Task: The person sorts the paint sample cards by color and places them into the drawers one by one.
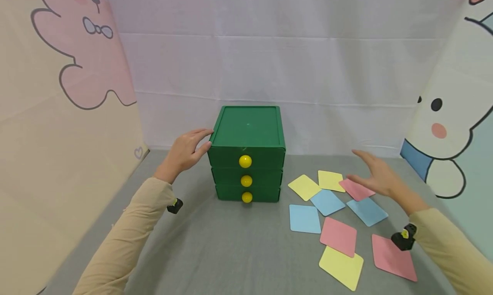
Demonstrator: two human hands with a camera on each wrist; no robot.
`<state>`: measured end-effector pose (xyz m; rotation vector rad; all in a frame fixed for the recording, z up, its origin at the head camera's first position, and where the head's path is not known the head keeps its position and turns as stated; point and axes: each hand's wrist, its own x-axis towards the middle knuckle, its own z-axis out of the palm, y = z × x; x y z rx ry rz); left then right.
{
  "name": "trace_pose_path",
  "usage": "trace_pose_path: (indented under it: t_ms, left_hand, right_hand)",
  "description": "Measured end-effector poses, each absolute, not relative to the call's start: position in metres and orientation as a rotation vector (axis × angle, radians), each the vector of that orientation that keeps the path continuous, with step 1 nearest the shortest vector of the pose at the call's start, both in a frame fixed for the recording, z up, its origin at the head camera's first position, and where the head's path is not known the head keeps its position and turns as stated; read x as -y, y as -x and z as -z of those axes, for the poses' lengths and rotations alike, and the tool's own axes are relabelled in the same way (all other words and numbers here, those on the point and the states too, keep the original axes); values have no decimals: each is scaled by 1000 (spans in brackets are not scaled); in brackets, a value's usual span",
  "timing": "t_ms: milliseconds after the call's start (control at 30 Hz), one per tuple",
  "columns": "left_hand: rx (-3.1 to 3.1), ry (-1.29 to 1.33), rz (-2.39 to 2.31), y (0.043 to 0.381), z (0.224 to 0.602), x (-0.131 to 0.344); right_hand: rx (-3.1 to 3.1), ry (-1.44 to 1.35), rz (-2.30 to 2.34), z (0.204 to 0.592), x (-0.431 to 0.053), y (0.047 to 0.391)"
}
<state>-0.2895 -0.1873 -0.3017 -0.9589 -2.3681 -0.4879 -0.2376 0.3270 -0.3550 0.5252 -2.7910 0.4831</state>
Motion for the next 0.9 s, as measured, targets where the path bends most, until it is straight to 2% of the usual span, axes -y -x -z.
trace_pose_path:
  t_ms: [500,900]
  left_hand:
    - [2369,959,448,290,302,186]
    - [2391,946,462,288,301,185]
  right_hand:
    - [2730,-648,-638,326,-267,229]
    - [2587,-792,-780,321,-227,230]
